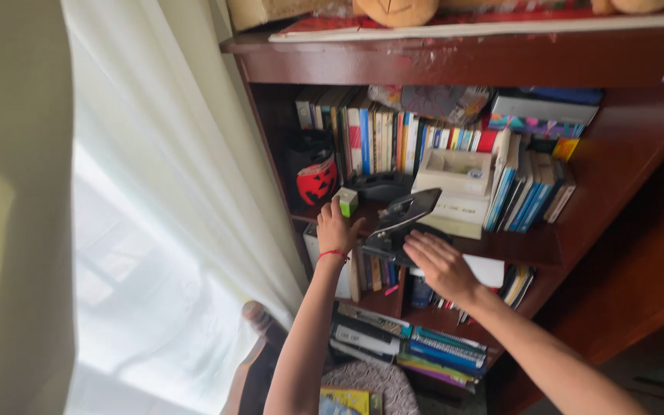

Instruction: Organize various objects and school supplies on a wooden bookshelf.

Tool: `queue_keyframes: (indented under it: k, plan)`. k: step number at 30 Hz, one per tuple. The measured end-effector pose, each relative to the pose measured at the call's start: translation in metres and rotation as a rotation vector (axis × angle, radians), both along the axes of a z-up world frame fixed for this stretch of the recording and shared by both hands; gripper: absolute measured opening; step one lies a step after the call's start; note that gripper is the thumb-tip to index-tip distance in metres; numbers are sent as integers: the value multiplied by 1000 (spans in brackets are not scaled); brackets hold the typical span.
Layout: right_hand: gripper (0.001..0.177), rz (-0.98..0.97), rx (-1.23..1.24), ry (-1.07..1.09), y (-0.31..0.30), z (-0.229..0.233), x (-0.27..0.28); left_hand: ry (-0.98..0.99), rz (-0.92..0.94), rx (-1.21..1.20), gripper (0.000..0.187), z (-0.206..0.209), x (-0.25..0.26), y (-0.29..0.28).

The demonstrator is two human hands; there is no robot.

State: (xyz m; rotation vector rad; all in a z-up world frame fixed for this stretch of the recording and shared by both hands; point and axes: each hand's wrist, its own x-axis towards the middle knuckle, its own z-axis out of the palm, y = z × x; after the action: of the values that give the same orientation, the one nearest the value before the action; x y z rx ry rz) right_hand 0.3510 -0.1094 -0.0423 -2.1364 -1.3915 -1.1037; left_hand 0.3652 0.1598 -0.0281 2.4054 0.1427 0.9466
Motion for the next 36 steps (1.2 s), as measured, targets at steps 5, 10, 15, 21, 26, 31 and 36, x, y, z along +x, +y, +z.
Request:
queue_keyframes:
  k: [5,10,15,21,26,31,36]
  plan:
    - [33,18,-49,21,6,12,19,206,123,-143,109,-22,60,1]
    - [37,70,-63,84,32,-3,46,218,219,-234,85,-51,71,27]
    - [39,59,-81,117,55,-19,73,169,279,-359,71,-34,46,45]
    - [60,-31,-227,283,71,-17,80,117,181,-208,71,-61,48,70]
    - [59,-58,-290,394,81,-16,91,160,212,-244,68,-50,48,64]
    - [58,-104,-309,420,90,-14,89,126,219,-235,67,-48,44,64]
    - [61,-192,-332,479,91,-16,88,108,206,-221,61,-45,46,56]
